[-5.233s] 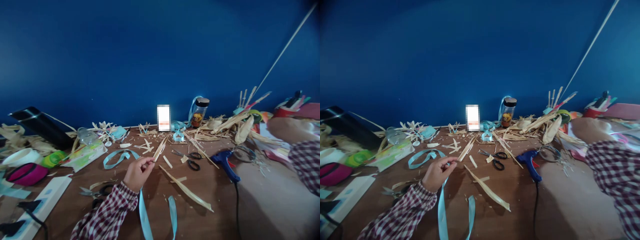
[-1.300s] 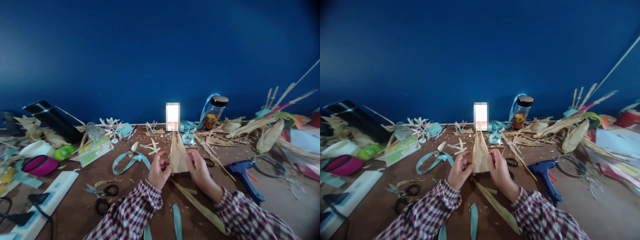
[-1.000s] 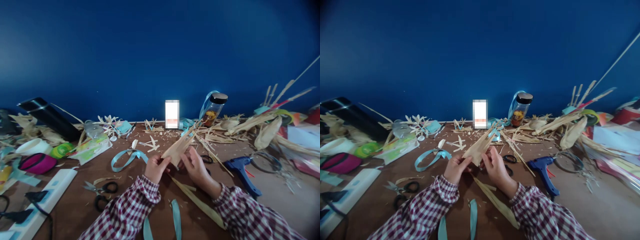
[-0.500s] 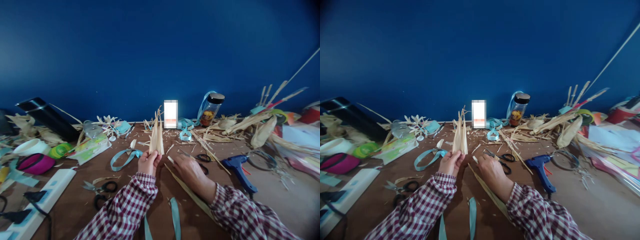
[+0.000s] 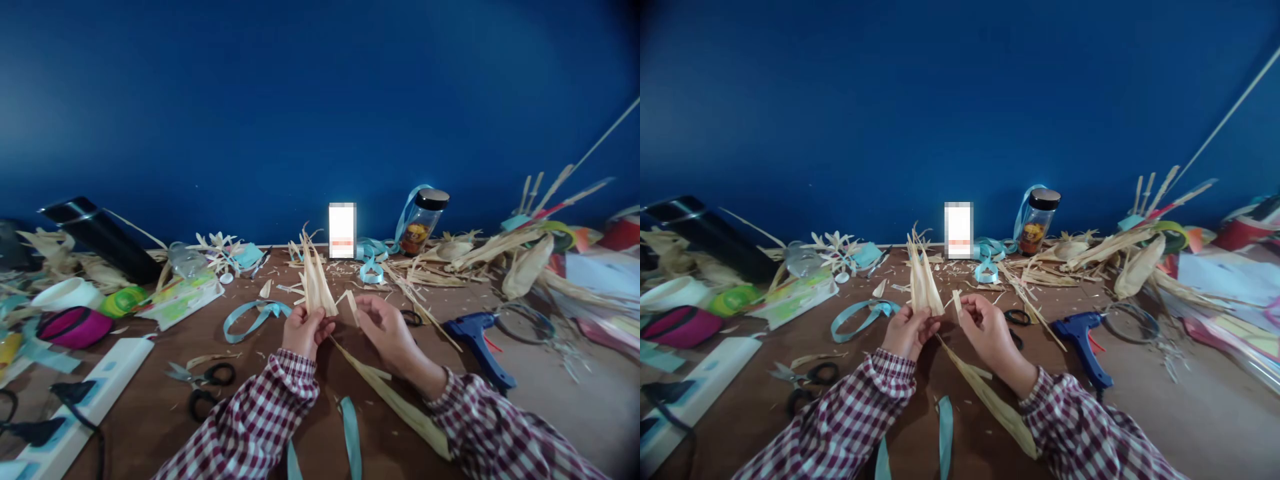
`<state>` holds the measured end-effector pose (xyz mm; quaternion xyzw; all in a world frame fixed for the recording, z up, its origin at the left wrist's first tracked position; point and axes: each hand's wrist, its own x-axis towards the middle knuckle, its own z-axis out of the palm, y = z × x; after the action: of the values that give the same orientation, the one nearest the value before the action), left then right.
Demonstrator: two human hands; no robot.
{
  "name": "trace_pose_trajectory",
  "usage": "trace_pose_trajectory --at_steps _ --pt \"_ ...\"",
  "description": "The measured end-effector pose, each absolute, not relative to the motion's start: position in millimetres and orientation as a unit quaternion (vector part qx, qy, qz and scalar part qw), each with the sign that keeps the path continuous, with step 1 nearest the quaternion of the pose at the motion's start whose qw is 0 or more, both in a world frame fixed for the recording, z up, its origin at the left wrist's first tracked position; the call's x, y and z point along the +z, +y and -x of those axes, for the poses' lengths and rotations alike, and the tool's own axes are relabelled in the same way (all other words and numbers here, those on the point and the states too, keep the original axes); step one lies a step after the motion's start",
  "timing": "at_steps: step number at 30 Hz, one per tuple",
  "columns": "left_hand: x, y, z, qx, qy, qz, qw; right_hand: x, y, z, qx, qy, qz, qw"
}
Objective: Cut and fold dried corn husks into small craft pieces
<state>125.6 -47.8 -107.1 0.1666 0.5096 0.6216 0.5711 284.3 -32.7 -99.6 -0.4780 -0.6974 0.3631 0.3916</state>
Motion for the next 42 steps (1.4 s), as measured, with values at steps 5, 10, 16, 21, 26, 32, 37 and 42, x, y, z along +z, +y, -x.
trace_pose_trajectory --at_steps 5,10,16,21,26,32,37,42 --pt "-111.4 -53.8 -131.2 0.577 0.54 -0.227 0.569 -98.4 -36.4 -277.9 0.498 -0.594 0.46 0.432" --pt "-111.2 -59.4 -136.0 0.542 0.546 -0.274 0.577 -106.9 -34.5 -276.0 0.487 -0.613 0.447 0.433" --pt "-111.0 -57.7 -135.7 0.526 0.541 -0.281 0.593 -113.4 -32.5 -278.4 0.468 -0.626 0.457 0.425" --pt "-113.0 -57.9 -136.4 0.52 0.533 -0.279 0.606 -116.1 -32.5 -277.7 0.459 -0.624 0.464 0.429" --pt "-112.3 -58.7 -137.4 0.522 0.525 -0.259 0.621 -115.2 -33.4 -276.8 0.454 -0.625 0.467 0.43" --pt "-111.2 -59.2 -138.4 0.527 0.521 -0.239 0.627 -116.2 -34.0 -276.3 0.447 -0.625 0.474 0.429" --pt "-113.1 -58.7 -138.5 0.53 0.517 -0.236 0.63 -118.3 -34.0 -276.7 0.443 -0.631 0.473 0.427" --pt "-113.1 -58.0 -137.9 0.531 0.509 -0.236 0.635 -119.2 -33.7 -276.8 0.436 -0.636 0.472 0.426"
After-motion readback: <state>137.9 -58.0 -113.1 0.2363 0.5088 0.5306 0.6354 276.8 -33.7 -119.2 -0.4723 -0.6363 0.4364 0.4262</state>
